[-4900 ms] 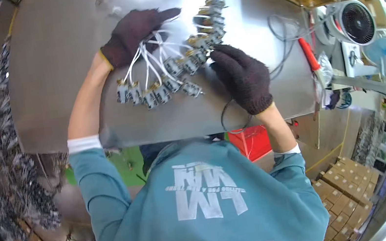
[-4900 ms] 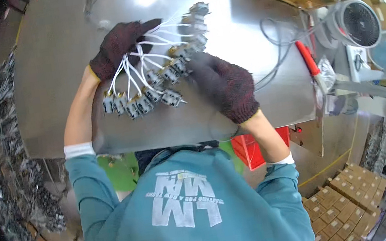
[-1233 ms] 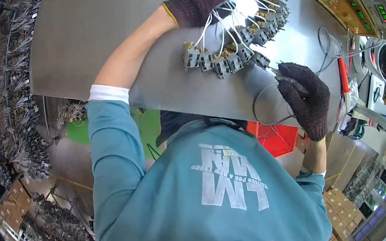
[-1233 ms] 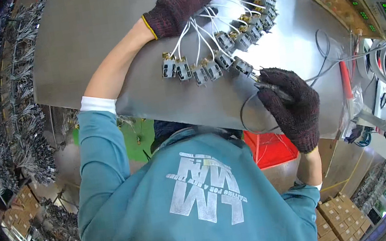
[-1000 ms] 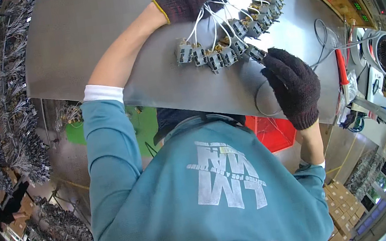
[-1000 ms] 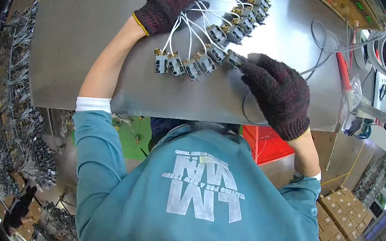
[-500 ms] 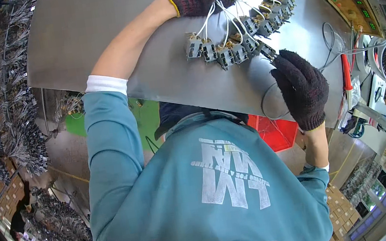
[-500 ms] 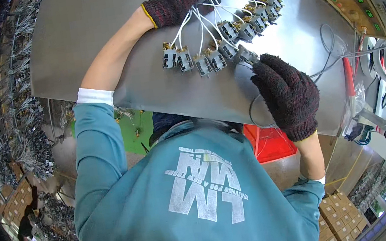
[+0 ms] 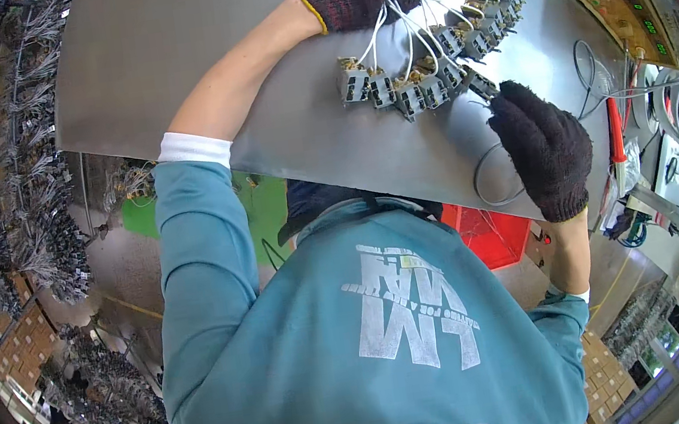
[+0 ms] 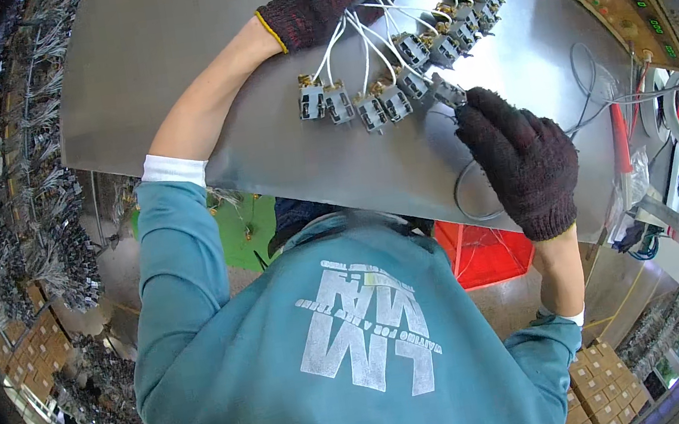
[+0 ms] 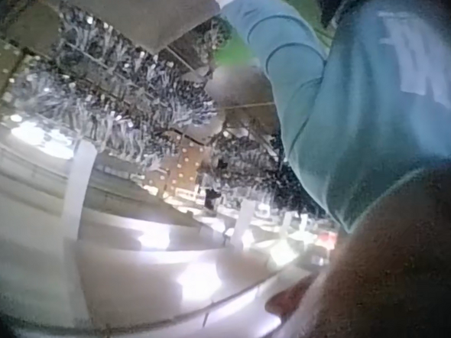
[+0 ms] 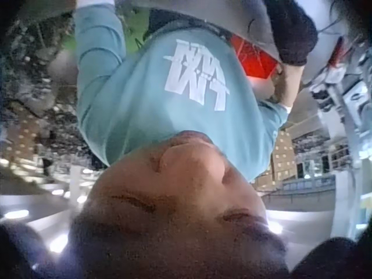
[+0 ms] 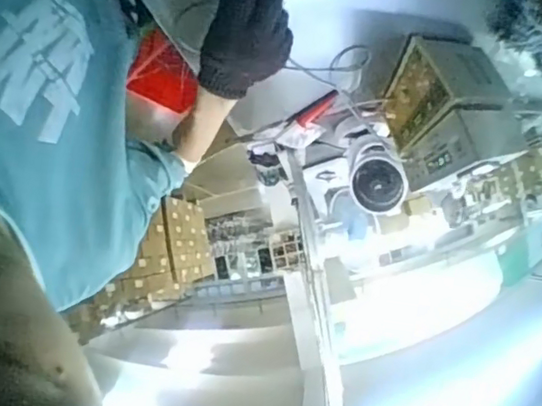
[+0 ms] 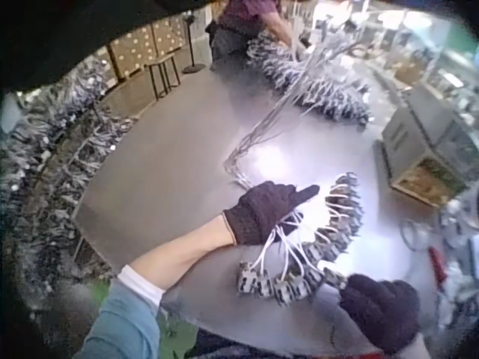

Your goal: Organizing and inspecting bundles of wire harnesses on an assembly table.

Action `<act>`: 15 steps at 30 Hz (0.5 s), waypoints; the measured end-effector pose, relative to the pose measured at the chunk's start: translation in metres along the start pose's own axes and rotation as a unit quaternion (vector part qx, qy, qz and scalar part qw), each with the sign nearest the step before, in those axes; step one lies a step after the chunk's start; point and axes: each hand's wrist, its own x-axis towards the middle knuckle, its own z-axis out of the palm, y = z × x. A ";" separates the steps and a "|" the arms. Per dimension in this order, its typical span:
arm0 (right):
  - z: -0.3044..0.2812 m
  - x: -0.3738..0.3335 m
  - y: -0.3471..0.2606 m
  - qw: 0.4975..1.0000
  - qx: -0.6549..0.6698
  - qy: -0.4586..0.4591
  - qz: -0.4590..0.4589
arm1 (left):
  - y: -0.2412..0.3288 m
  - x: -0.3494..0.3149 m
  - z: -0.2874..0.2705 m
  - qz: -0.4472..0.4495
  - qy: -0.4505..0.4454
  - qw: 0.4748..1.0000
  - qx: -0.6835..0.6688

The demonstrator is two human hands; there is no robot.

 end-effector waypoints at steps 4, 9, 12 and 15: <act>0.006 0.003 -0.010 0.980 0.158 0.062 0.102 | -0.001 0.002 0.003 -0.022 -0.013 0.999 -0.024; 0.027 0.019 -0.015 0.961 0.217 0.114 0.132 | -0.006 0.003 0.034 -0.022 0.023 0.985 -0.170; 0.020 0.027 -0.022 0.973 0.156 0.087 0.146 | -0.005 0.003 0.032 -0.014 0.034 0.985 -0.171; 0.008 0.036 -0.015 0.982 0.128 0.052 0.131 | -0.005 0.001 0.025 -0.017 0.047 0.987 -0.152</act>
